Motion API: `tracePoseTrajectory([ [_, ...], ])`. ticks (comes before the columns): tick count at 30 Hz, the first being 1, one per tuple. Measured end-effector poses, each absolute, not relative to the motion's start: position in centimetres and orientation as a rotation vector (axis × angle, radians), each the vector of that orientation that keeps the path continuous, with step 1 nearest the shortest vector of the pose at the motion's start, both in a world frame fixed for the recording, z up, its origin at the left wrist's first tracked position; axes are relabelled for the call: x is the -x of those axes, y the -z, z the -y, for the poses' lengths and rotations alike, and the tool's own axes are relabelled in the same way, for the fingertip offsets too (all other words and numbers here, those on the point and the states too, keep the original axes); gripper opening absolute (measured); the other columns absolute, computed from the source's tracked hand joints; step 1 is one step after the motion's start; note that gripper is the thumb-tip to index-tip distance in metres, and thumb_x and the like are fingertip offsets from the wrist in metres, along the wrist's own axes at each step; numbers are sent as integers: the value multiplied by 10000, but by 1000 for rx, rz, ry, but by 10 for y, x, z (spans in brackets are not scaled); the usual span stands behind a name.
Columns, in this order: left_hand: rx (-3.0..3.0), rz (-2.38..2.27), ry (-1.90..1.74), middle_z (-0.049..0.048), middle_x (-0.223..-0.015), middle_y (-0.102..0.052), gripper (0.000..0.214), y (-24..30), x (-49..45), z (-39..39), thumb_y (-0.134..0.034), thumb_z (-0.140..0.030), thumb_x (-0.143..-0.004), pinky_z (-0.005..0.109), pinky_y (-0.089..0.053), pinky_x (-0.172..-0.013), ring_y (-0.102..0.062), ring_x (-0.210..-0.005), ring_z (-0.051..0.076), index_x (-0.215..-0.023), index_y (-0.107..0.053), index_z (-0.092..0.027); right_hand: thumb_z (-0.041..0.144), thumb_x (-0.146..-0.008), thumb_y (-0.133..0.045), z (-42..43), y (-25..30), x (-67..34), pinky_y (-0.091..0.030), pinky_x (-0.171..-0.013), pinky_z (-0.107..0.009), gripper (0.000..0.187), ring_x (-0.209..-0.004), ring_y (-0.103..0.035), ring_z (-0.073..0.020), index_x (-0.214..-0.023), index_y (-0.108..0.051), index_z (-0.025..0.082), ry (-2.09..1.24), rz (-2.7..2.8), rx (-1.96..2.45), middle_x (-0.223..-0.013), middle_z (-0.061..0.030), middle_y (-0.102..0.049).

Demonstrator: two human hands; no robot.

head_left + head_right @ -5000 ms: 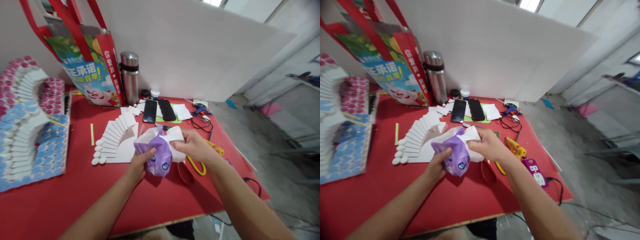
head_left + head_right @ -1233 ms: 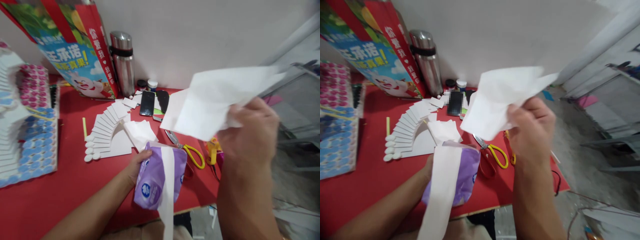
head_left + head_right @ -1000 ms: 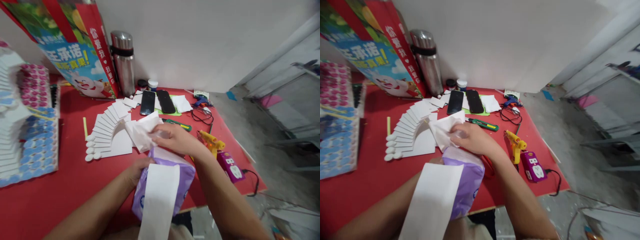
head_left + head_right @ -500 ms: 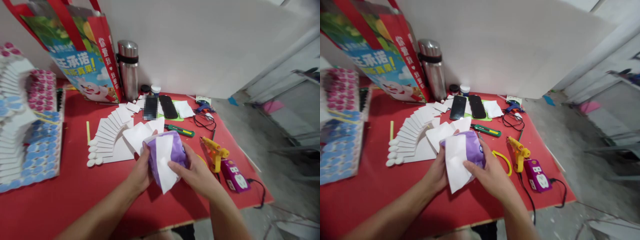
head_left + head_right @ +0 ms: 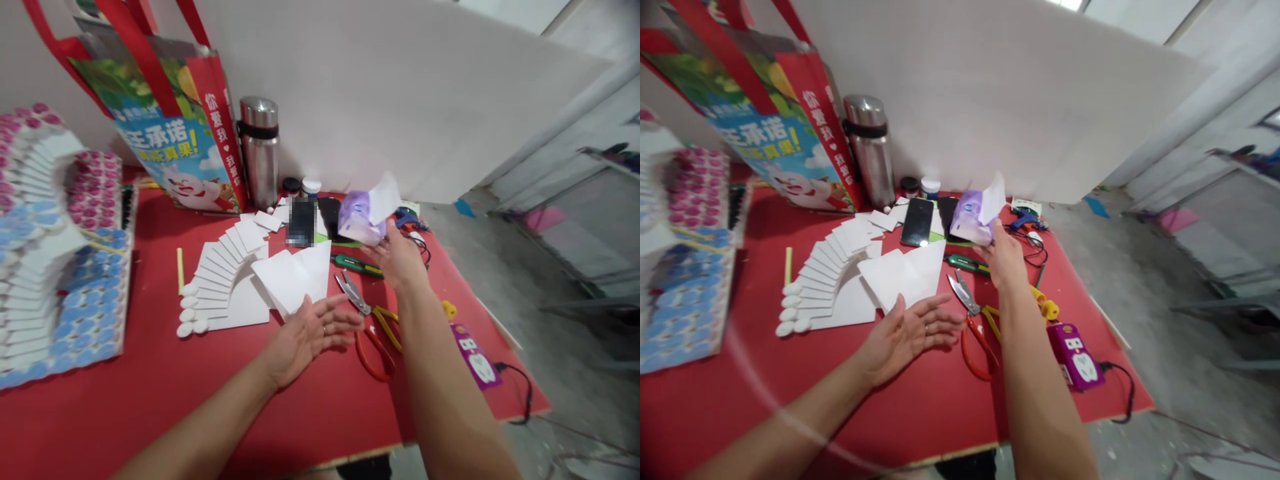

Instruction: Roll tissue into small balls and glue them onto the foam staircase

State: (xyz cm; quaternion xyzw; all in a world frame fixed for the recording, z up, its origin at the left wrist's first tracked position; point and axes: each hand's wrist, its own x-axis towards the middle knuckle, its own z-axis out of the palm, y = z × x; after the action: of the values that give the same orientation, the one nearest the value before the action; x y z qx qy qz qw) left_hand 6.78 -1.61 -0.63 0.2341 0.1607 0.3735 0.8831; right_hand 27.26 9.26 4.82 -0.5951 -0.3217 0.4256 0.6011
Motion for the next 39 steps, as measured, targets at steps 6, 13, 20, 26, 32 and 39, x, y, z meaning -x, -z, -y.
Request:
tracePoseTrajectory([
  [6, -887, -434, -469, 61, -474, -581, 677, 11, -62, 24, -572, -740, -880, 251, -321, -388, -456, -348, 105, -611, -744, -143, 287, -721, -820, -50, -46, -247, -527, -926, -358, 372, -1031, -640, -197, -1077, -753, 204, -655, 1160, 1513, -1120, -71, -705],
  [13, -1013, -727, -895, 21, -415, -471, 678, 7, -57, 22, -535, -684, -940, 270, -298, -450, -414, -383, 96, -516, -682, -176, 161, -608, -848, -23, -58, -217, -536, -830, -280, 371, -966, -668, -163, -971, -807, 226, -1555, 870, 1077, -1072, -43, -754],
  [20, -1170, -828, -1281, 16, -535, -544, 559, -36, -46, 21, -480, -496, -1043, 291, -354, -535, -462, -495, 116, -608, -645, -186, 142, -568, -893, -17, -58, -209, -525, -762, -248, 345, -774, -620, -107, -897, -816, 211, -1650, 889, 1043, -892, -9, -748],
  [26, -1385, -1062, -1632, -2, -621, -550, 439, -29, -27, 3, -532, -485, -1023, 272, -278, -492, -365, -498, 102, -733, -680, -191, 261, -570, -946, -16, -50, -203, -489, -680, -252, 266, -699, -608, -102, -784, -803, 193, -1520, 1007, 1018, -740, 9, -723],
  [32, -1540, -1147, -1451, 12, -804, -599, 263, 2, -26, 2, -543, -413, -1023, 260, -352, -572, -482, -621, 124, -915, -668, -209, 374, -590, -960, -21, -37, -190, -415, -527, -202, 336, -516, -462, -36, -653, -718, 151, -1662, 900, 908, -647, 3, -693],
  [39, -1714, -1079, -1291, 5, -735, -595, 306, 6, -22, 6, -500, -372, -1039, 268, -375, -607, -494, -624, 129, -833, -640, -193, 369, -564, -978, -18, -21, -196, -561, -658, -235, 369, -599, -595, -62, -742, -746, 144, -1656, 797, 926, -715, -4, -726],
])
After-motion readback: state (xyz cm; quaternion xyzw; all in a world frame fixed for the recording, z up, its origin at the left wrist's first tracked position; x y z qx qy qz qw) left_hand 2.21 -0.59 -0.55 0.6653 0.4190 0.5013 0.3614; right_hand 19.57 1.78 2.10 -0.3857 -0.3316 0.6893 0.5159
